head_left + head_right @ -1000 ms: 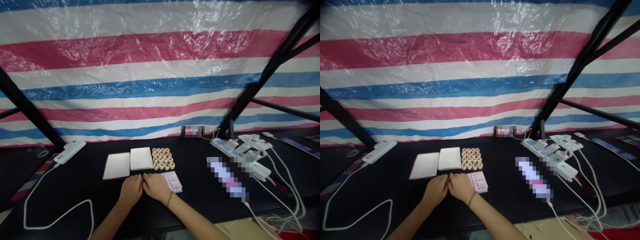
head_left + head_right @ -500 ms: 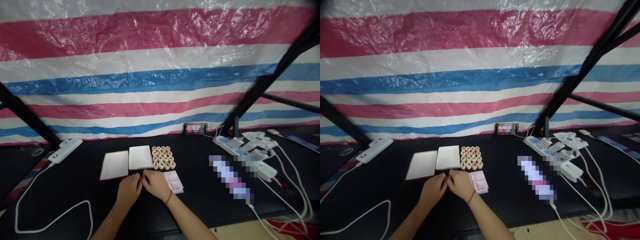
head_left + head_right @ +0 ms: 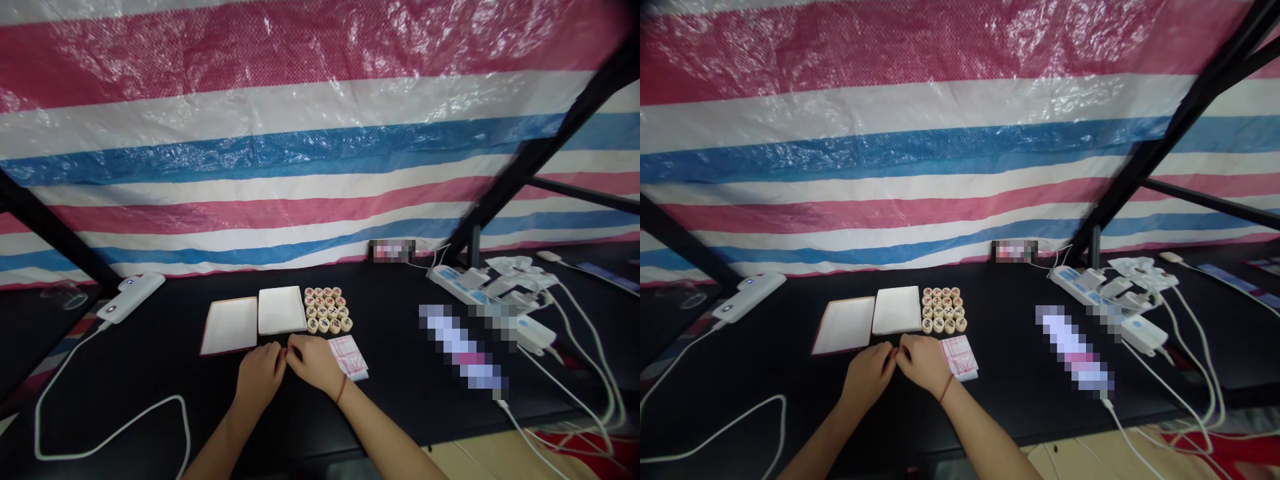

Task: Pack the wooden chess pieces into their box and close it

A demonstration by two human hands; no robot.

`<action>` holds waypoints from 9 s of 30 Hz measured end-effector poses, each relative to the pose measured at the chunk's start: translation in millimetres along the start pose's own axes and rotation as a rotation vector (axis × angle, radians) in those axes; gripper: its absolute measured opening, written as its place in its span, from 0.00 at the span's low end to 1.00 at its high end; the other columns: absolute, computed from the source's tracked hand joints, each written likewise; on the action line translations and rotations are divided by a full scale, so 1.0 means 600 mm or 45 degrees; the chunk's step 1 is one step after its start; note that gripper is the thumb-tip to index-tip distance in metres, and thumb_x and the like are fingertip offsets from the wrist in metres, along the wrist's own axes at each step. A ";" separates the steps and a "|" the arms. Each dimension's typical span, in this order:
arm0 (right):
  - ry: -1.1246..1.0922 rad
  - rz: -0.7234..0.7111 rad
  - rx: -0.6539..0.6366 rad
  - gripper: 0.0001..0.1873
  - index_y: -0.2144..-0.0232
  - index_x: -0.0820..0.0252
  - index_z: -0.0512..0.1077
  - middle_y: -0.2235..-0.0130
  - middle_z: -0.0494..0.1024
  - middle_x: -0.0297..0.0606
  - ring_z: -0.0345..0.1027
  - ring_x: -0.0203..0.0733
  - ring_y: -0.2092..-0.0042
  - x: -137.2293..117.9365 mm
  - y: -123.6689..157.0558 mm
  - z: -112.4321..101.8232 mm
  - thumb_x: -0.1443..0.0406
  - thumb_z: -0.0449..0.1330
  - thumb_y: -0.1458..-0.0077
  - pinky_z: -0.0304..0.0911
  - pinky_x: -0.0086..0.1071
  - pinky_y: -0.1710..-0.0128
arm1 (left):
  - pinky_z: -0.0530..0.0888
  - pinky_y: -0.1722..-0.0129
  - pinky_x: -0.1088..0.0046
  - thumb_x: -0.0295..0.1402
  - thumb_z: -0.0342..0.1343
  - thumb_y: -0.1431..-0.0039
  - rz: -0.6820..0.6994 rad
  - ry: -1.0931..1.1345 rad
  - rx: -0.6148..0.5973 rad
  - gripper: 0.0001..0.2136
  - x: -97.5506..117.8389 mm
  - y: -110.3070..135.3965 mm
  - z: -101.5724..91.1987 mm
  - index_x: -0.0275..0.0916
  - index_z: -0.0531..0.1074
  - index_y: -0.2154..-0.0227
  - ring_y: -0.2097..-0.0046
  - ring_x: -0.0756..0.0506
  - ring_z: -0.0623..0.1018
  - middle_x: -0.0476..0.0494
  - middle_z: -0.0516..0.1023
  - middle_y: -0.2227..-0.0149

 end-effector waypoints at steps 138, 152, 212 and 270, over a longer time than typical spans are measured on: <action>0.213 -0.111 0.611 0.17 0.51 0.59 0.72 0.51 0.74 0.46 0.65 0.50 0.48 0.014 -0.028 -0.072 0.58 0.55 0.40 0.50 0.49 0.41 | 0.58 0.35 0.55 0.34 0.48 0.36 -0.336 1.071 0.403 0.18 -0.070 -0.059 0.030 0.45 0.66 0.44 0.33 0.43 0.59 0.41 0.58 0.34; 0.603 0.485 -0.219 0.13 0.59 0.66 0.77 0.56 0.79 0.56 0.72 0.57 0.51 0.068 -0.196 -0.103 0.67 0.59 0.46 0.63 0.41 0.58 | 0.61 0.36 0.57 0.36 0.45 0.34 -0.476 1.163 0.350 0.19 -0.072 -0.065 0.038 0.39 0.64 0.42 0.36 0.42 0.65 0.37 0.66 0.38; -0.206 -0.404 0.387 0.14 0.58 0.56 0.75 0.54 0.76 0.42 0.69 0.43 0.55 -0.003 -0.075 -0.041 0.71 0.53 0.41 0.66 0.39 0.52 | 0.69 0.44 0.55 0.29 0.54 0.49 -0.330 0.976 0.271 0.18 -0.083 -0.069 0.034 0.40 0.72 0.53 0.48 0.41 0.74 0.41 0.75 0.52; 0.468 0.342 -0.395 0.13 0.64 0.63 0.79 0.59 0.81 0.52 0.77 0.56 0.56 0.131 -0.210 -0.159 0.72 0.62 0.54 0.69 0.38 0.62 | 0.75 0.50 0.56 0.45 0.51 0.43 -0.547 0.856 0.416 0.17 -0.092 -0.037 0.051 0.41 0.74 0.56 0.53 0.38 0.79 0.39 0.80 0.55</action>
Point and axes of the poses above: each hand's wrist, its own y-axis away from the middle knuckle, its own z-axis out of the palm, x = y × z, the point moved 5 cm from there along -y, towards the middle knuckle
